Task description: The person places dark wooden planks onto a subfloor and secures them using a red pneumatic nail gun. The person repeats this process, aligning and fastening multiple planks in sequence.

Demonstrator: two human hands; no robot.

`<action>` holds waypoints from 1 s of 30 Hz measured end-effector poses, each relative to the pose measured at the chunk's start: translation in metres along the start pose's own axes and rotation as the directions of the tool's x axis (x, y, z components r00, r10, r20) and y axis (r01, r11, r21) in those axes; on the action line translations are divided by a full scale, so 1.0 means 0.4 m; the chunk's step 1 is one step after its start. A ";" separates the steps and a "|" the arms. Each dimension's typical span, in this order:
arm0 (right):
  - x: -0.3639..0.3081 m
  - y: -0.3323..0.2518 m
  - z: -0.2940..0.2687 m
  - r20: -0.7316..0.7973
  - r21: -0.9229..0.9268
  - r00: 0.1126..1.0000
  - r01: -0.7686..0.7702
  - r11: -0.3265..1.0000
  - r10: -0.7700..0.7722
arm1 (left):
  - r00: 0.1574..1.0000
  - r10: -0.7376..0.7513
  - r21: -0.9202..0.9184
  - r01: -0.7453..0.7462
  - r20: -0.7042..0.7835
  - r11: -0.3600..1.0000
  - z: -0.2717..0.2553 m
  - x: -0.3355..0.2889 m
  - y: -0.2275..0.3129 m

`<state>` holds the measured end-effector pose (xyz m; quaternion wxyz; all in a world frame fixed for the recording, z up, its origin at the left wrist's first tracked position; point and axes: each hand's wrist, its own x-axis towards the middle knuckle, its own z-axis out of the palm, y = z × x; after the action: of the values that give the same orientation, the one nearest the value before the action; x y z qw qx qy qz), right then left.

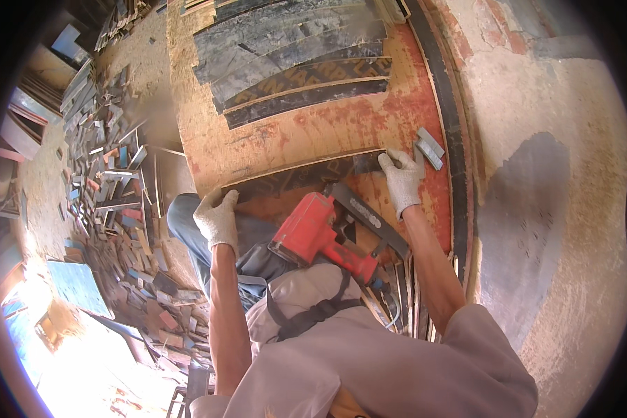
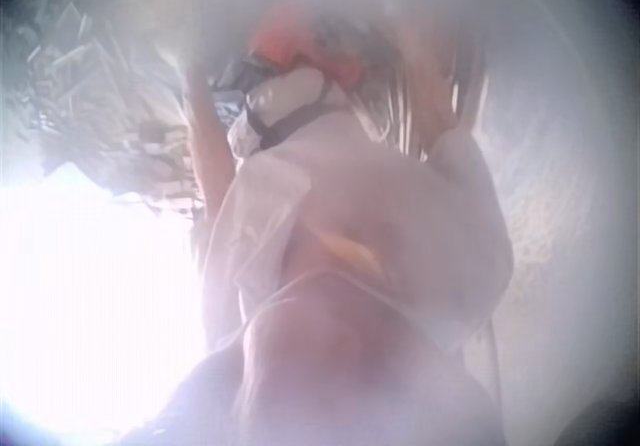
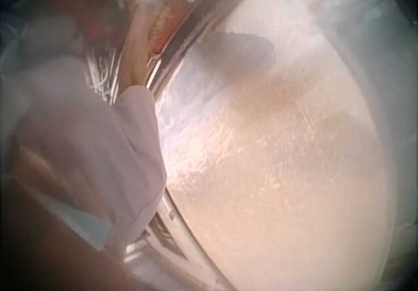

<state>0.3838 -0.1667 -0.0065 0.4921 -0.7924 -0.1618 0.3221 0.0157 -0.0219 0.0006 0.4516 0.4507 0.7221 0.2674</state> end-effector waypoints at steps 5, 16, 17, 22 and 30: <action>-0.008 -0.022 0.010 -0.020 0.032 0.999 -0.032 0.999 0.032 | 0.997 -0.069 -0.121 0.071 0.019 0.990 -0.003 -0.006 0.004; 0.006 0.018 0.000 -0.018 0.066 0.999 -0.040 0.997 0.041 | 0.995 -0.097 -0.174 0.101 0.033 0.980 -0.004 -0.021 0.039; 0.002 0.016 0.000 -0.026 0.065 0.999 -0.038 0.997 0.040 | 0.994 -0.105 -0.177 0.110 0.035 0.978 -0.005 -0.022 0.039; 0.004 0.007 0.002 -0.006 0.120 0.998 -0.059 0.991 0.060 | 0.995 -0.084 -0.226 0.094 0.055 0.970 -0.006 -0.024 0.043; 0.005 0.003 0.003 0.009 0.134 0.997 -0.081 0.988 0.081 | 0.995 -0.095 -0.165 0.098 0.027 0.981 -0.007 -0.025 0.054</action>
<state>0.3845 -0.1654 -0.0086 0.5306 -0.7628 -0.1081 0.3534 0.0238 -0.0210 0.0229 0.5067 0.3784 0.7142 0.3000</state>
